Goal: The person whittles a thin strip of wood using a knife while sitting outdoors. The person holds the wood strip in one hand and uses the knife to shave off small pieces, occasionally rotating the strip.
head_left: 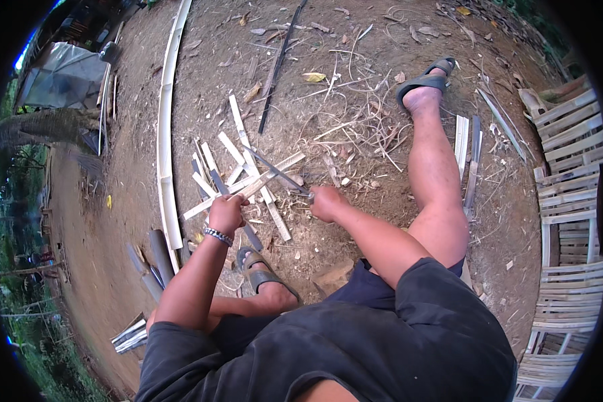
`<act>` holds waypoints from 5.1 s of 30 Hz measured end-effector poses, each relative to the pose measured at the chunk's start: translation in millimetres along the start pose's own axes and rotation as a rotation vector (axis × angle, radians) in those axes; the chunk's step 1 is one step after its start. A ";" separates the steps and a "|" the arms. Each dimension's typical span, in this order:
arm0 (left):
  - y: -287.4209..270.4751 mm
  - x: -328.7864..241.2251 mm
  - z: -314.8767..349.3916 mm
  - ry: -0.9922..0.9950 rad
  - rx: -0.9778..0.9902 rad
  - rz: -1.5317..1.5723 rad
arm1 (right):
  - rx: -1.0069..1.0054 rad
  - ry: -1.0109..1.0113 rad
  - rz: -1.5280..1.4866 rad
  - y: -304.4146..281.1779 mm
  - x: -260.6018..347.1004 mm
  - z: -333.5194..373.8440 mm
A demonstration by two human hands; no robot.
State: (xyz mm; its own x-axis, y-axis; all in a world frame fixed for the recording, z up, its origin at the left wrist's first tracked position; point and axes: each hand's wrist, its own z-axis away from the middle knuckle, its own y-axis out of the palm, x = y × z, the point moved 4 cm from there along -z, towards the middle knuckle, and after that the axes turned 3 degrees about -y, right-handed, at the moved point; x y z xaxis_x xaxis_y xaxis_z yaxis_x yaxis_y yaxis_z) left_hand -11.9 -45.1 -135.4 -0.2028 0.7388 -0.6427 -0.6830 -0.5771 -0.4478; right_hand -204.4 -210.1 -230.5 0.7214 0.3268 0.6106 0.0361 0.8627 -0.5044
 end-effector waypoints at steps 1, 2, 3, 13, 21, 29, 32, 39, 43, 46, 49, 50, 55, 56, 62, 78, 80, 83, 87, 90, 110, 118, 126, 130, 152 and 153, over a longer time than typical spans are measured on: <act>0.6 6.0 0.7 -0.058 0.025 0.050 | 0.004 0.020 0.020 10.1 -16.9 -10.3; 1.9 8.9 -5.0 -0.102 0.053 0.098 | -0.007 0.038 0.039 12.2 -40.3 -26.5; -0.1 14.0 -3.7 -0.158 0.071 0.149 | -0.003 0.050 0.060 6.1 -42.6 -26.3; 2.9 19.8 1.6 0.040 -0.061 -0.063 | 0.020 0.006 0.106 -13.4 7.7 13.8; 3.6 16.9 -7.1 0.106 -0.089 -0.088 | -0.064 0.191 0.126 -10.3 -85.4 -39.0; 14.5 3.2 4.0 0.088 -0.061 0.170 | 0.017 0.136 -0.019 8.5 -27.3 -12.9; 21.7 9.4 5.7 -0.010 -0.069 0.311 | 0.070 0.006 -0.018 2.9 16.1 14.7; 28.3 15.3 5.7 -0.152 -0.113 0.501 | 0.028 -0.114 0.012 -0.4 15.3 6.5; 22.4 17.1 0.2 -0.137 -0.089 0.493 | -0.025 -0.113 0.040 9.4 27.4 9.0; 24.9 8.0 0.1 -0.118 -0.072 0.561 | -0.016 -0.142 0.073 12.2 29.0 9.2; 33.0 4.9 5.4 -0.128 -0.110 0.557 | 0.039 -0.024 -0.067 -1.0 11.2 8.7; 39.4 6.6 4.6 -0.131 -0.128 0.541 | -0.025 -0.035 -0.010 3.6 -1.9 -0.8; 31.0 3.5 4.4 -0.140 -0.102 0.617 | -0.078 -0.207 0.099 0.8 33.7 22.6; 33.4 -3.4 7.7 -0.144 -0.118 0.623 | 0.018 -0.185 0.102 -7.7 38.6 25.9; 42.9 1.7 2.5 -0.152 -0.123 0.596 | -0.017 0.037 0.036 -8.6 -19.9 -8.4; 31.6 -8.4 6.8 -0.218 -0.111 0.707 | 0.001 0.150 0.042 3.8 -59.3 -20.6; 28.4 -8.3 5.5 -0.236 -0.094 0.729 | -0.023 0.187 0.081 -7.0 -76.7 -24.5; 30.1 -14.1 4.3 -0.214 -0.007 0.637 | -0.010 0.146 0.141 1.3 -102.4 -45.3; 18.0 -16.1 7.4 -0.124 0.051 0.390 | -0.056 0.066 0.033 13.3 -103.3 -55.1; 13.1 -18.6 19.4 -0.075 0.139 0.239 | -0.107 0.073 -0.160 16.8 -101.6 -58.3; 27.8 -42.3 43.4 0.749 -0.009 -1.081 | -0.056 -0.110 0.121 -10.3 21.4 5.0; 25.1 -32.4 40.2 0.729 -0.019 -1.011 | 0.018 -0.037 0.049 -11.4 0.8 -15.0; 13.1 -33.1 31.8 0.731 -0.019 -0.968 | -0.044 0.055 0.103 -22.7 -12.1 -12.5; 8.6 -31.4 26.1 0.761 -0.039 -0.924 | -0.087 -0.093 0.139 -13.8 -18.8 -5.2; 8.6 -48.2 1.4 0.511 0.005 -0.612 | -0.097 0.078 -0.080 -8.6 -20.8 -17.5; 8.5 -46.7 2.8 0.499 -0.007 -0.621 | -0.030 0.048 -0.116 -12.9 4.1 -9.0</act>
State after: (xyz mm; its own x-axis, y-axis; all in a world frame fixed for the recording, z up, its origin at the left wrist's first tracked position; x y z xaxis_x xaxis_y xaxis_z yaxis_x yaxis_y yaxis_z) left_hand -10.2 -83.5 -107.5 0.5533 0.6836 -0.4760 -0.5632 -0.1140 -0.8184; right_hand -195.7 -223.4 -226.9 0.7435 0.2056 0.6363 0.1417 0.8815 -0.4504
